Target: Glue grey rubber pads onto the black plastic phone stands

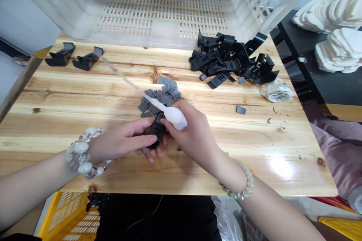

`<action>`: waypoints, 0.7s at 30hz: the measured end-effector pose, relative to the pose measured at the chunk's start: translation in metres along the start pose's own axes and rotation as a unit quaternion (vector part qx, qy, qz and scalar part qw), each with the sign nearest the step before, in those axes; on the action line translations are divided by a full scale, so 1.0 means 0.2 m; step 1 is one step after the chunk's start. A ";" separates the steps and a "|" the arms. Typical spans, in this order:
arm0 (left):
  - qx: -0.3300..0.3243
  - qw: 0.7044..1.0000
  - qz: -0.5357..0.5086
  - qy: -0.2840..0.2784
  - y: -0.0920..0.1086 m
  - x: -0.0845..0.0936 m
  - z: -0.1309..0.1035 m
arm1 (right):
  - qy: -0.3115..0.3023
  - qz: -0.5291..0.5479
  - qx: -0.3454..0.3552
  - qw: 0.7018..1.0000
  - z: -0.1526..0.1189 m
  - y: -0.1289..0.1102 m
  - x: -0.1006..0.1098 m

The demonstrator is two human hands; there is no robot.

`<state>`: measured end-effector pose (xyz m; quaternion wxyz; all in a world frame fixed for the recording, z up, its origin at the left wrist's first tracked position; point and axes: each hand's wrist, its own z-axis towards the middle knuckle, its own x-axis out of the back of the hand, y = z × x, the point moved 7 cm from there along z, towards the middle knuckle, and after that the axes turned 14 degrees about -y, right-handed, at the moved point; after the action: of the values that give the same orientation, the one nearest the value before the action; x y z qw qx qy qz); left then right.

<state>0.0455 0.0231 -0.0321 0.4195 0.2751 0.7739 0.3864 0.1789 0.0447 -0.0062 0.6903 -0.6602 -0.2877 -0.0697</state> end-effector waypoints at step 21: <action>-0.023 0.999 0.040 -0.008 0.00 0.00 0.01 | -0.008 0.078 -0.040 0.996 0.01 0.01 0.00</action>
<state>0.0468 0.0239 -0.0317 0.4158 0.2995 0.7499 0.4184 0.1796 0.0473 -0.0088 0.6641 -0.7084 -0.2379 -0.0221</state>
